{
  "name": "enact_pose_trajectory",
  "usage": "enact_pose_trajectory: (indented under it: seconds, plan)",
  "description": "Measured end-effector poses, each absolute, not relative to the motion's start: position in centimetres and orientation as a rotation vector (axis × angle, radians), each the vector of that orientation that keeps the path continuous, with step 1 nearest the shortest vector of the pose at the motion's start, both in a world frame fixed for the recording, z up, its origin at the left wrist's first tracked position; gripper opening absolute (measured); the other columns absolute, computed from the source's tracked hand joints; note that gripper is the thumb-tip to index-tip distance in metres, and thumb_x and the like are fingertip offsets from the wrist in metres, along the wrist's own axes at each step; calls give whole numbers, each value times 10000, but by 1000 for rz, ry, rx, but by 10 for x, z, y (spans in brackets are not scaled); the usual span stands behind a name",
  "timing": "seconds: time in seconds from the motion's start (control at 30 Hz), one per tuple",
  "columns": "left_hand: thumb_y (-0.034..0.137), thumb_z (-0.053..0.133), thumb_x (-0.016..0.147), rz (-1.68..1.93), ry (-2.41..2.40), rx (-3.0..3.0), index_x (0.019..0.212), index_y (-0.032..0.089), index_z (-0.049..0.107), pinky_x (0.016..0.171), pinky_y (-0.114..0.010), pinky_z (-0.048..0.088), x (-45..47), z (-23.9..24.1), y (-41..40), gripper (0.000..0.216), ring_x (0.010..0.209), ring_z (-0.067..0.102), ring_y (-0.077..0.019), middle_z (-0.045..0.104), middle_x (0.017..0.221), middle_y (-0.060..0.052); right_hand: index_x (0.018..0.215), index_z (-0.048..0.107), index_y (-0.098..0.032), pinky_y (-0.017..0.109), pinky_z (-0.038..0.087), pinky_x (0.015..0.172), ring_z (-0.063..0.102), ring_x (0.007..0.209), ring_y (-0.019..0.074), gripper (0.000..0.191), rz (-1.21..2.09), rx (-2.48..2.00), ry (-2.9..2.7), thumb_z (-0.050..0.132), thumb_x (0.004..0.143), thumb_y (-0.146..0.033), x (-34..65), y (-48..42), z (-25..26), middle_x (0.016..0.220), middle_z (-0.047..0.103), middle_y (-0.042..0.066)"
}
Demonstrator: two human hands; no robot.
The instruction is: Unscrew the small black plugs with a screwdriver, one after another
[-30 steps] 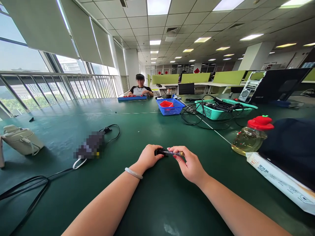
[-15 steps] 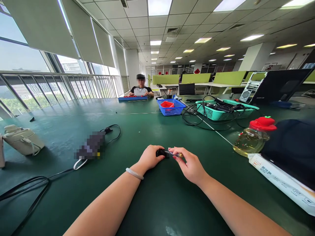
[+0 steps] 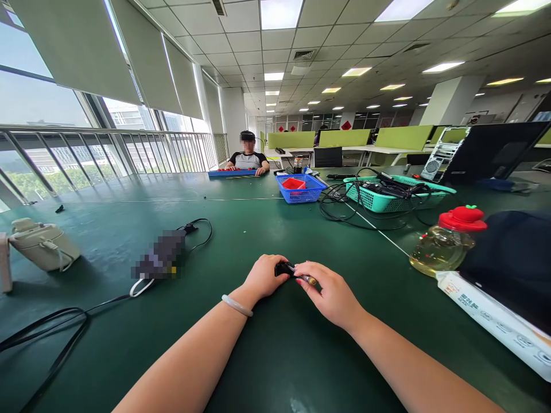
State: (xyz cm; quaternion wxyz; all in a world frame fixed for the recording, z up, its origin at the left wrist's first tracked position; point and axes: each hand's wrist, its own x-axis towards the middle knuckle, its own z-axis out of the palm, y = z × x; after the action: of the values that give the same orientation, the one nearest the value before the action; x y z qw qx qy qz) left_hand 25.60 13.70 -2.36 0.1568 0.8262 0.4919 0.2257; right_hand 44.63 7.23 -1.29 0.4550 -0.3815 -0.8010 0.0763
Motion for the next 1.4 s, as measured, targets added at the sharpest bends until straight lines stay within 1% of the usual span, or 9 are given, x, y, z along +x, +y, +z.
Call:
enact_pose_trajectory:
  seconds: [0.17,0.3,0.43,0.57,0.7,0.87,1.03,1.17,1.4]
  plan:
    - [250,668,796,652,1411,2364,1087,216,700,925,-365,495,257,-24,137,295,1045,614,-249,726,1076,-52,948,661,-289,489,522,990,704,940,229,186,105,-887,-2099,537,895,-160,440,69,-11,989,749,27]
    - [218,653,778,670,1399,2363,1075,213,708,925,-368,496,256,-25,138,302,1031,614,-247,729,1066,-47,895,645,-255,528,450,1018,676,892,223,174,26,-917,-2165,559,851,-111,430,62,-11,936,729,34]
    - [207,652,767,675,1419,2352,1074,218,711,929,-365,498,257,-24,138,314,1035,616,-247,727,1069,-49,870,630,-240,479,453,944,637,851,224,179,-36,-920,-2164,570,821,-79,421,58,-14,860,705,31]
    - [217,655,770,666,1438,2348,1090,224,712,935,-366,500,258,-23,138,325,1041,620,-249,726,1072,-49,915,636,-234,435,464,876,628,860,228,204,-74,-903,-2171,564,824,-65,421,58,-14,895,711,34]
    - [245,676,777,663,1425,2348,1101,224,711,939,-364,498,257,-23,138,327,1032,624,-248,729,1064,-47,988,649,-241,440,461,883,640,907,240,208,-81,-930,-2099,546,874,-100,429,62,-11,963,724,47]
    - [266,691,792,656,1408,2368,1109,229,711,950,-362,487,256,-23,139,320,1033,623,-246,725,1056,-48,937,669,-249,449,486,859,652,913,264,120,15,-1047,-1948,561,900,-214,446,73,-10,911,731,53]
    - [280,689,797,638,1420,2355,1120,229,705,936,-372,487,256,-22,138,328,1032,610,-254,717,1065,-51,926,679,-261,418,534,789,674,882,254,149,206,-1165,-1748,542,916,-320,456,80,-11,930,730,54]
    - [286,689,797,640,1412,2352,1111,237,708,920,-369,487,256,-21,137,319,1011,609,-251,719,1052,-43,897,668,-257,444,510,852,663,908,262,127,122,-1079,-1761,547,909,-294,457,77,-8,903,728,58]
    - [280,683,800,642,1393,2358,1109,232,710,921,-362,481,256,-20,138,314,1002,610,-241,724,1054,-40,885,630,-249,510,396,996,663,876,244,84,-10,-965,-1916,555,887,-210,454,73,-8,850,720,31]
